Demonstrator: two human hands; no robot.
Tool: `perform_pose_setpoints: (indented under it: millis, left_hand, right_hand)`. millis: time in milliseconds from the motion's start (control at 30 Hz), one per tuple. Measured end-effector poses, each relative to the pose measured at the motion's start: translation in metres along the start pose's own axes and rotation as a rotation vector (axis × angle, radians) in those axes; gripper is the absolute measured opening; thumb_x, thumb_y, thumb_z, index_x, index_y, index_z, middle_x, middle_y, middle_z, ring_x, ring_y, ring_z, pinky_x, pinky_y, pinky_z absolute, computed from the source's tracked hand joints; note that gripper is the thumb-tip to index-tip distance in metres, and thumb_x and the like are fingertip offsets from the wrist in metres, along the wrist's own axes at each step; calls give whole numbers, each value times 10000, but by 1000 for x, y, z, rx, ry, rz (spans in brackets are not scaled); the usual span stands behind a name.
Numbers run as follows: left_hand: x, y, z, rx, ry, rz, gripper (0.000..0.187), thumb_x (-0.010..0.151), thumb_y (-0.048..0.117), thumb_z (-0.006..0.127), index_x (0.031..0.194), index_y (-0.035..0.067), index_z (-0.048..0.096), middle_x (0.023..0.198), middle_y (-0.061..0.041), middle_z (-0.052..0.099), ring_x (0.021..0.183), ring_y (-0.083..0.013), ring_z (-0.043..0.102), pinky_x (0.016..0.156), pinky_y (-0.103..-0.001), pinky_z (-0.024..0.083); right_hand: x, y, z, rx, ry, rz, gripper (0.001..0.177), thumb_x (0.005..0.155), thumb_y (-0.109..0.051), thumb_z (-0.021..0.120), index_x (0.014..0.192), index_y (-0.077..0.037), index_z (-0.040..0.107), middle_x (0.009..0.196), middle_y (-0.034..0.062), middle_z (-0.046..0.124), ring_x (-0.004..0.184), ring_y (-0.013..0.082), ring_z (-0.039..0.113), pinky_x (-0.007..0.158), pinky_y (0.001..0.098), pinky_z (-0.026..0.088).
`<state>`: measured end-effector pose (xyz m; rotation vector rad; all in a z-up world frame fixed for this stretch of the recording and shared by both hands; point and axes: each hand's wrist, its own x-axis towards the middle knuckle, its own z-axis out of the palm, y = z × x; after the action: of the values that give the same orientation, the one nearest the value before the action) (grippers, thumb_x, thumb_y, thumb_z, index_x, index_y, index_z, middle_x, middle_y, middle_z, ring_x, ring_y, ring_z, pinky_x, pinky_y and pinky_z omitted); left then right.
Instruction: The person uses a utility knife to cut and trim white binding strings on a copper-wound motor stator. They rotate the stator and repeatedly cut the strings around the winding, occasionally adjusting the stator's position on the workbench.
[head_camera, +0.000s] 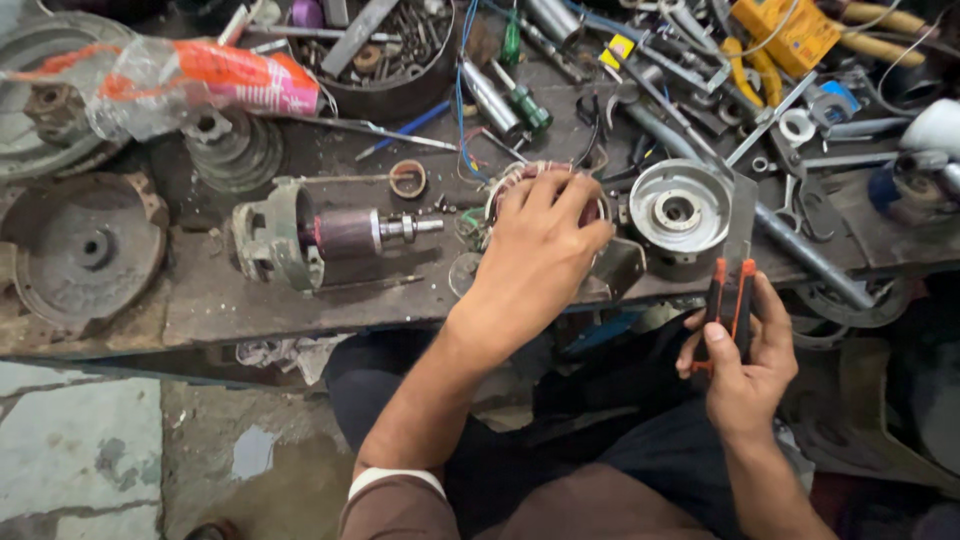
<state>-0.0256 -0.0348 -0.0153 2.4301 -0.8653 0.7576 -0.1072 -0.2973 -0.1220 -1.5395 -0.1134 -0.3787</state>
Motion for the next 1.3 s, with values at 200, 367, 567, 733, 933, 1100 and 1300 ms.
perform_pose_setpoints:
  millis: [200, 367, 567, 733, 933, 1100, 1300]
  left_hand:
    - [3, 4, -15, -155, -67, 51, 218, 798, 111, 703, 1001, 40, 663, 1199, -127, 592, 1189, -327, 532, 995, -451, 434]
    - [0, -4, -20, -299, -224, 21, 175, 814, 137, 736, 964, 77, 669, 1150, -81, 601, 1156, -303, 542, 967, -445, 436]
    - [5, -7, -20, -117, -14, 38, 192, 713, 147, 743, 897, 119, 699, 1285, -111, 604, 1285, -331, 514, 1079, -491, 406]
    - [7, -11, -16, -224, -137, -4, 145, 841, 112, 725, 977, 73, 698, 1328, -101, 606, 1301, -310, 530, 1087, -471, 410]
    - [5, -4, -29, -243, -209, -19, 201, 740, 127, 724, 924, 54, 686, 1333, -136, 598, 1296, -338, 523, 1078, -481, 405]
    - [-2, -4, -31, -188, -179, -30, 186, 761, 124, 715, 939, 72, 715, 1366, -154, 589, 1316, -360, 509, 1096, -492, 395]
    - [-2, -3, -23, -154, -178, -10, 170, 835, 84, 653, 997, 64, 698, 1278, -134, 617, 1243, -331, 550, 1048, -461, 429]
  right_hand:
    - [42, 5, -11, -82, 138, -85, 667, 1044, 24, 560, 1662, -60, 323, 1173, 185, 658, 679, 200, 620, 569, 312, 525]
    - [107, 30, -25, -43, 181, -288, 598, 1123, 42, 541, 1649, -68, 278, 1538, 166, 523, 1001, 185, 665, 636, 313, 582]
    - [125, 71, -34, -58, 203, -357, 597, 1181, 40, 557, 1669, -76, 234, 1592, 171, 477, 1002, 173, 653, 663, 306, 586]
    - [119, 80, -38, -120, 202, -336, 579, 1215, -8, 591, 1679, -67, 249, 1541, 175, 491, 971, 151, 613, 688, 298, 590]
    - [118, 77, -34, -135, 189, -334, 571, 1208, -36, 604, 1664, -58, 260, 1596, 185, 490, 903, 148, 641, 681, 270, 572]
    - [117, 77, -35, -181, 184, -328, 560, 1218, -38, 607, 1668, -54, 274, 1512, 189, 536, 899, 155, 655, 680, 272, 575]
    - [119, 71, -36, -173, 221, -280, 565, 1186, -35, 620, 1638, -15, 280, 1429, 192, 567, 918, 159, 653, 680, 272, 572]
